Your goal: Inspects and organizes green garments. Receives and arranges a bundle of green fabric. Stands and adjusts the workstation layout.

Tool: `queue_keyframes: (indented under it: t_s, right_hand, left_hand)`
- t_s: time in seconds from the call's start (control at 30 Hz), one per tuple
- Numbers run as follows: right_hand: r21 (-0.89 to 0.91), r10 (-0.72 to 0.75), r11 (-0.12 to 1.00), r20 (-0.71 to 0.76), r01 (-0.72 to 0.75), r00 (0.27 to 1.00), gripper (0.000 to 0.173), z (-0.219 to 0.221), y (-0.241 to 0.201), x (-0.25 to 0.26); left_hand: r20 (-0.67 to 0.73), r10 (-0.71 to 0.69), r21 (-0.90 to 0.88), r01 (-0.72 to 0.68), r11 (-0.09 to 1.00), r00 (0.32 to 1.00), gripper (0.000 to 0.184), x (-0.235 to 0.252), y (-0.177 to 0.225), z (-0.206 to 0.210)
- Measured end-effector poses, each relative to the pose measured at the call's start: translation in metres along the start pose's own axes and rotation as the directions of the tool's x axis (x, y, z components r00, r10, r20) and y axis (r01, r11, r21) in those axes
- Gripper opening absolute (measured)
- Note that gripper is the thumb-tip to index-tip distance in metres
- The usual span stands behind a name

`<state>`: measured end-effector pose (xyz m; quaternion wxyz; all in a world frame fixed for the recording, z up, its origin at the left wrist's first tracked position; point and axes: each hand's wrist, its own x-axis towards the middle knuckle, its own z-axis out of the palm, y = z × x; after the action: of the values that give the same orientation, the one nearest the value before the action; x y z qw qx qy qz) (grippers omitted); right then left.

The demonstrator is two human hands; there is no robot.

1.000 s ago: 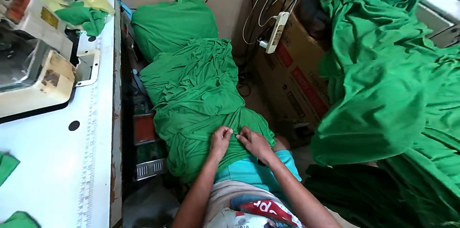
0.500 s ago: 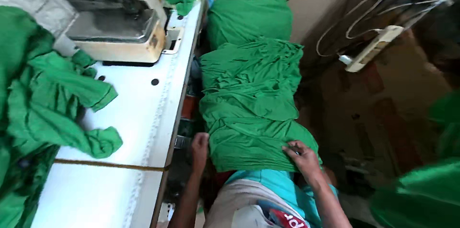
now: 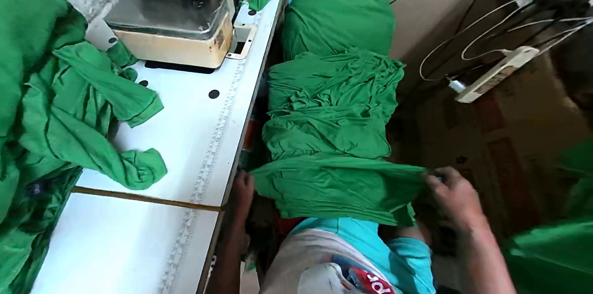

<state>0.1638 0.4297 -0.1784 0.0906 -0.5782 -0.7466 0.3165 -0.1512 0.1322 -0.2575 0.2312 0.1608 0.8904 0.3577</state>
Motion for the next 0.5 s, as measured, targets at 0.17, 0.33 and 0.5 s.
queue_keyframes:
  t_s: [0.17,0.33,0.5]
  right_hand:
    - [0.53,-0.01,0.847,0.077,-0.033,0.997,0.024,-0.028,-0.03,0.043]
    - [0.819,-0.012,0.555,-0.167,0.145,0.986,0.04,0.002,-0.051,0.072]
    - [0.556,-0.41,0.774,0.078,0.302,0.909,0.025,0.067,-0.051,0.016]
  left_hand:
    - [0.062,-0.074,-0.798,0.094,0.595,0.995,0.039,0.029,0.057,-0.018]
    - [-0.03,0.311,-0.739,-0.23,0.633,0.95,0.056,0.067,0.057,0.0]
    - [0.368,0.507,-0.445,-0.331,0.832,0.78,0.025,0.017,0.049,0.014]
